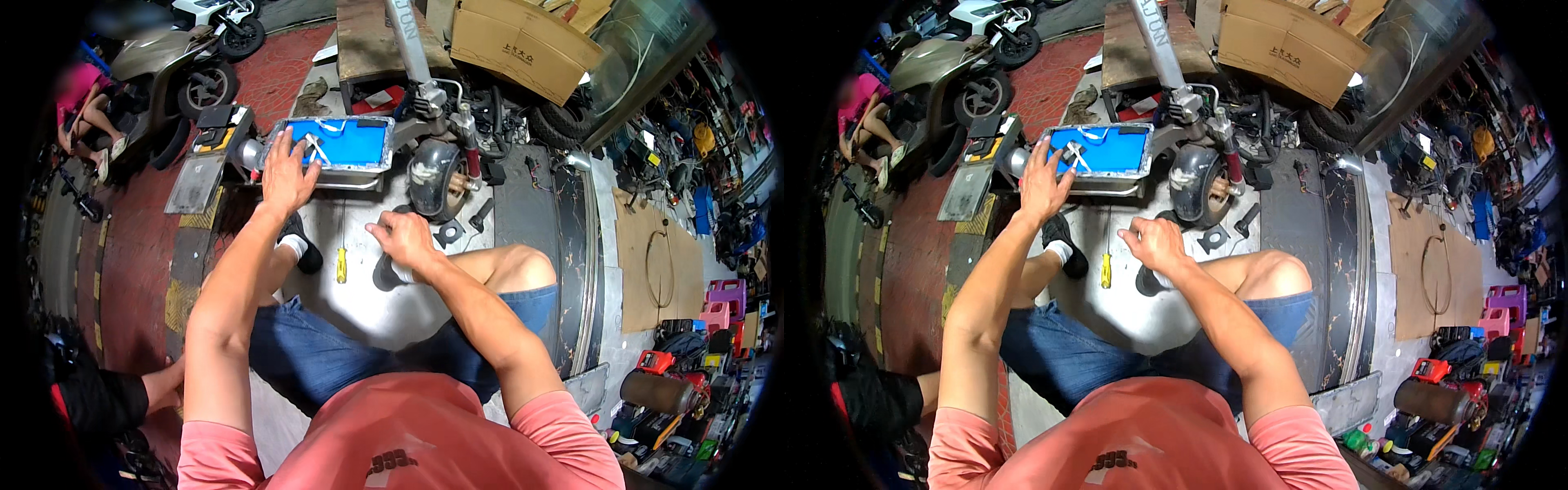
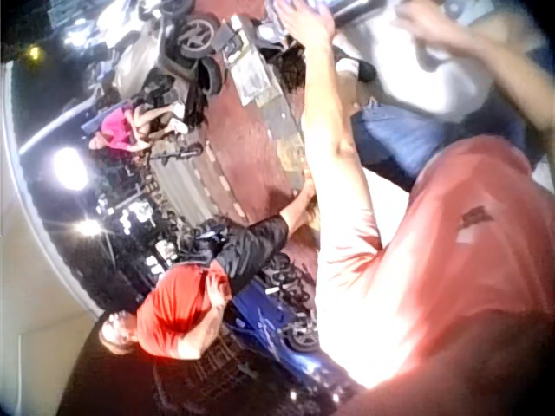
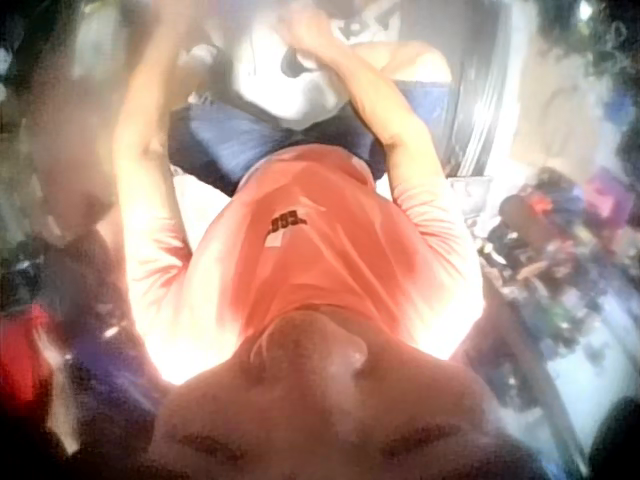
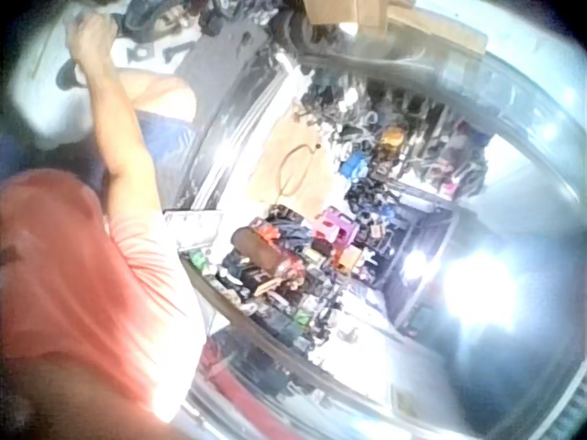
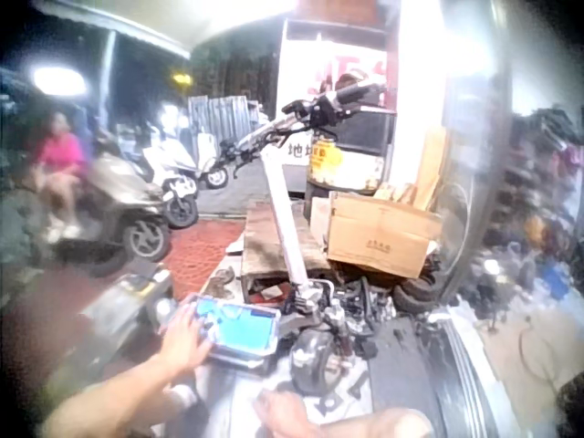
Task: The person sits on the floor and works on the rear storage compartment of a scooter. They use a yellow utility knife to cut and trim a blue foam insert inside the compartment. They also handle a black plastic cover and a metal plate, fitting them into the compartment.
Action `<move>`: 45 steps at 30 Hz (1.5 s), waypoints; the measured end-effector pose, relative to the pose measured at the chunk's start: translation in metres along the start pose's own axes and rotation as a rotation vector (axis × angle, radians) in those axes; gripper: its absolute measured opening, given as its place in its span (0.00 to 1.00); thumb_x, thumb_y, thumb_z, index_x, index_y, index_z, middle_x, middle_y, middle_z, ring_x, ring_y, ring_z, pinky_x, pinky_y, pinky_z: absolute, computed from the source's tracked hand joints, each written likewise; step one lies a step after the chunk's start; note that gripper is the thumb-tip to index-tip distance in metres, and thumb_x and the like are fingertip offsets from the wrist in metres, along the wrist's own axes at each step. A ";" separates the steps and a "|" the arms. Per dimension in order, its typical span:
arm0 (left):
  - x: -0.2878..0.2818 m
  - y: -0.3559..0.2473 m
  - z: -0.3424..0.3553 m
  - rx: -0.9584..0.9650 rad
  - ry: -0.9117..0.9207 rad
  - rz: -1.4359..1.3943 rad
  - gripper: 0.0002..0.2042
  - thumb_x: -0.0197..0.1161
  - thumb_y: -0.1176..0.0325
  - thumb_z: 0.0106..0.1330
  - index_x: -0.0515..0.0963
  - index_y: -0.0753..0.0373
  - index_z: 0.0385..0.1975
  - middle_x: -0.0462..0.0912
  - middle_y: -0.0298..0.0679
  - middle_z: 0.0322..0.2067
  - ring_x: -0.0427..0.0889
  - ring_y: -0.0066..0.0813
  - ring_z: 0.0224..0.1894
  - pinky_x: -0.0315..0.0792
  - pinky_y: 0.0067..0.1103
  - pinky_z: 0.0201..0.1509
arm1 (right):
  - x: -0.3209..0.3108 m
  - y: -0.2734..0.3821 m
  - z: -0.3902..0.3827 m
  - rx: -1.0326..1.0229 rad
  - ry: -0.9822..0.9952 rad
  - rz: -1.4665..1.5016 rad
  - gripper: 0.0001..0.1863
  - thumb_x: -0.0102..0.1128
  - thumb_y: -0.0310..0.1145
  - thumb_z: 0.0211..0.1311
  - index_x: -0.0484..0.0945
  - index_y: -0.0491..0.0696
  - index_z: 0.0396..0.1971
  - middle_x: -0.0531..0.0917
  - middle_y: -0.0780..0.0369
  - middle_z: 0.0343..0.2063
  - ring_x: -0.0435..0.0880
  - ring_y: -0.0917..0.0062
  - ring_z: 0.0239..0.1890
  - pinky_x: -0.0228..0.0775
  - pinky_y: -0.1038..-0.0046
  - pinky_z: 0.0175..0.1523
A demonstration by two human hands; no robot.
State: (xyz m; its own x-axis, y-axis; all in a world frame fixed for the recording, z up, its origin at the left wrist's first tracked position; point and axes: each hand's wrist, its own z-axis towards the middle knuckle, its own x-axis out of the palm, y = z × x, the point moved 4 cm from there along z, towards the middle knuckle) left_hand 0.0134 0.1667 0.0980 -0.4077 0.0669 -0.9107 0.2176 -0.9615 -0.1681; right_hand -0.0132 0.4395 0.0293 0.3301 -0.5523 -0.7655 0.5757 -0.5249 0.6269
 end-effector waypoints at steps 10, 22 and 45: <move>-0.107 -0.095 -0.069 0.133 -0.028 0.079 0.27 0.62 0.48 0.74 0.84 0.68 0.57 0.74 0.59 0.70 0.68 0.58 0.76 0.60 0.45 0.80 | -0.074 0.004 -0.070 0.091 -0.546 0.515 0.26 0.74 0.49 0.67 0.81 0.42 0.20 0.78 0.64 0.16 0.71 0.81 0.21 0.65 0.69 0.29; -0.176 -0.193 -0.108 0.389 -0.092 0.038 0.24 0.66 0.50 0.73 0.86 0.67 0.52 0.81 0.54 0.64 0.74 0.54 0.71 0.65 0.42 0.77 | -0.121 0.082 -0.159 0.223 -0.486 1.438 0.23 0.67 0.51 0.74 0.81 0.44 0.32 0.68 0.71 0.14 0.66 0.85 0.13 0.55 0.80 0.18; 0.000 -0.312 -0.065 0.786 1.196 -0.279 0.28 0.64 0.52 0.73 0.76 0.61 0.68 0.87 0.55 0.53 0.85 0.55 0.56 0.78 0.42 0.63 | -0.272 -0.028 -0.098 0.244 -0.391 0.214 0.11 0.74 0.35 0.64 0.84 0.43 0.33 0.81 0.58 0.19 0.81 0.68 0.21 0.72 0.67 0.30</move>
State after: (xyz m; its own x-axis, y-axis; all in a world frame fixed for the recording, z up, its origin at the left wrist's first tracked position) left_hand 0.0037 0.4840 0.1261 0.6973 0.0719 -0.7132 -0.4348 -0.7486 -0.5005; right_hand -0.0461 0.6681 0.2058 0.0899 -0.8408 -0.5338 0.3193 -0.4834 0.8151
